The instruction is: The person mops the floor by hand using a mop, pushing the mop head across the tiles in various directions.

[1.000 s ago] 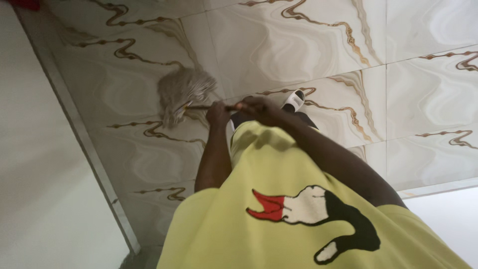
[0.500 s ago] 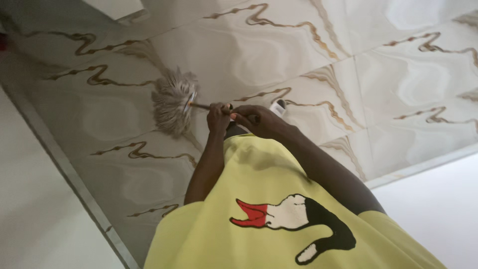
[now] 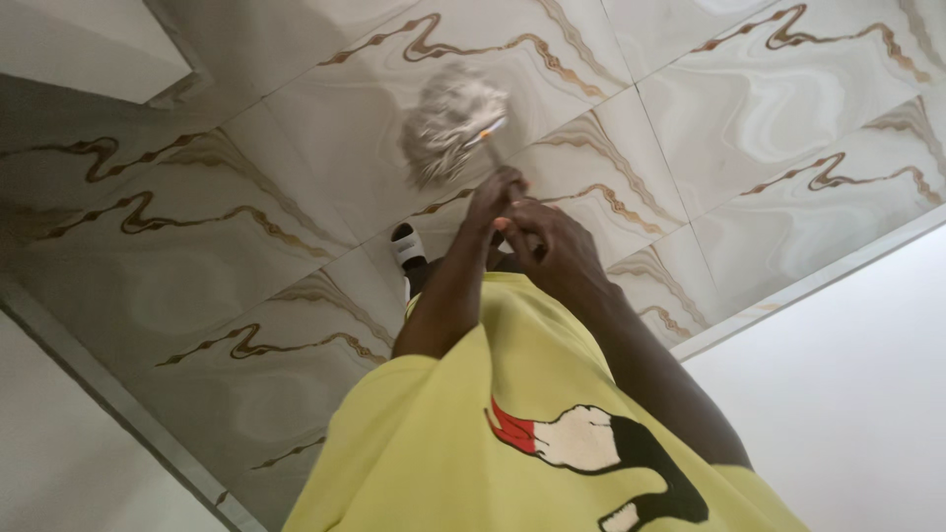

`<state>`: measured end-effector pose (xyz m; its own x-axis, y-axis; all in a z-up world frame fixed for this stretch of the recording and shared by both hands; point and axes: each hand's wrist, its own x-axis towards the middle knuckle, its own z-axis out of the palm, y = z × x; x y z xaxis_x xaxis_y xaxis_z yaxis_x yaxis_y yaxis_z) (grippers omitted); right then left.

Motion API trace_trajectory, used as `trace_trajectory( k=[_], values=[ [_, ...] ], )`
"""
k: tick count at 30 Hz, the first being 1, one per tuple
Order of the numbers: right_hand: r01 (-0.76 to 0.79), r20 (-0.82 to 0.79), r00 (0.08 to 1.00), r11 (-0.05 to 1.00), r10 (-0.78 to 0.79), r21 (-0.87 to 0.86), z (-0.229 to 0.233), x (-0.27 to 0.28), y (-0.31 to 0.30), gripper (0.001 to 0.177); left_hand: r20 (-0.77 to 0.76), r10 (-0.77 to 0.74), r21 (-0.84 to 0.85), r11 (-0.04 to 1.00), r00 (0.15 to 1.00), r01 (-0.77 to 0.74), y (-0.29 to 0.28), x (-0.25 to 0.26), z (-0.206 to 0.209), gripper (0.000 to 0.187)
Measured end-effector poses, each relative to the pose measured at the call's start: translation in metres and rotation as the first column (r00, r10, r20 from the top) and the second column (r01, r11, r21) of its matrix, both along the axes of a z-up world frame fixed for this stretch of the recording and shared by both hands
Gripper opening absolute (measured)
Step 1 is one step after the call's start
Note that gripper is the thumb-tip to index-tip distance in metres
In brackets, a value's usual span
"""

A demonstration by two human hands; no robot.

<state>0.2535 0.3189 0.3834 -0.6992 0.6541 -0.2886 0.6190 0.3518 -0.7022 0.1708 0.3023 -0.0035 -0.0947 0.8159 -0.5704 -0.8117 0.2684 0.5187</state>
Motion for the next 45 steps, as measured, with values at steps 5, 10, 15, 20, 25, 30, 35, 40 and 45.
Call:
trace_trajectory(
  k=[5,10,15,20,25,30,35,40,45],
  values=[
    [0.143,-0.297,0.95,0.981,-0.1,0.128,-0.034,0.054,0.014,0.023,-0.92,0.389,0.386,0.88,0.046,0.278,0.044,0.058,0.013,0.025],
    [0.347,-0.27,0.896,0.935,-0.352,-0.068,-0.042,0.111,0.037,0.013,-0.924,-0.376,-0.363,0.797,-0.074,0.482,0.079,0.09,0.096,0.027],
    [0.424,-0.111,0.883,0.876,-0.456,-0.231,-0.041,0.134,0.052,0.041,-0.855,-0.488,-0.509,0.721,-0.176,0.471,0.068,0.098,0.118,0.015],
    [0.396,-0.195,0.844,0.824,-0.5,-0.405,-0.051,0.114,0.038,0.051,-0.866,-0.394,-0.49,0.792,-0.308,0.365,0.027,0.081,0.079,0.014],
    [0.293,-0.179,0.886,0.816,-0.427,-0.499,-0.071,0.076,0.022,0.048,-0.777,-0.57,-0.627,0.735,-0.267,0.257,-0.022,0.033,0.072,0.014],
    [0.037,-0.256,0.936,0.793,-0.24,-0.608,-0.1,0.023,-0.002,0.042,-0.739,-0.648,-0.671,0.732,-0.184,0.121,-0.088,-0.025,0.057,0.015],
    [-0.195,-0.329,0.943,0.735,-0.041,-0.65,-0.126,-0.041,-0.048,0.042,-0.669,-0.732,-0.732,0.679,-0.127,-0.055,-0.175,-0.079,0.032,0.015],
    [-0.149,-0.092,0.989,0.792,0.117,-0.592,-0.14,-0.076,-0.111,0.038,-0.674,-0.739,-0.726,0.66,0.01,-0.193,-0.264,-0.106,0.058,0.02],
    [-0.228,-0.212,0.971,0.707,0.112,-0.67,-0.153,-0.072,-0.14,0.037,-0.676,-0.724,-0.73,0.632,0.138,-0.26,-0.299,-0.104,0.048,0.038]
  ],
)
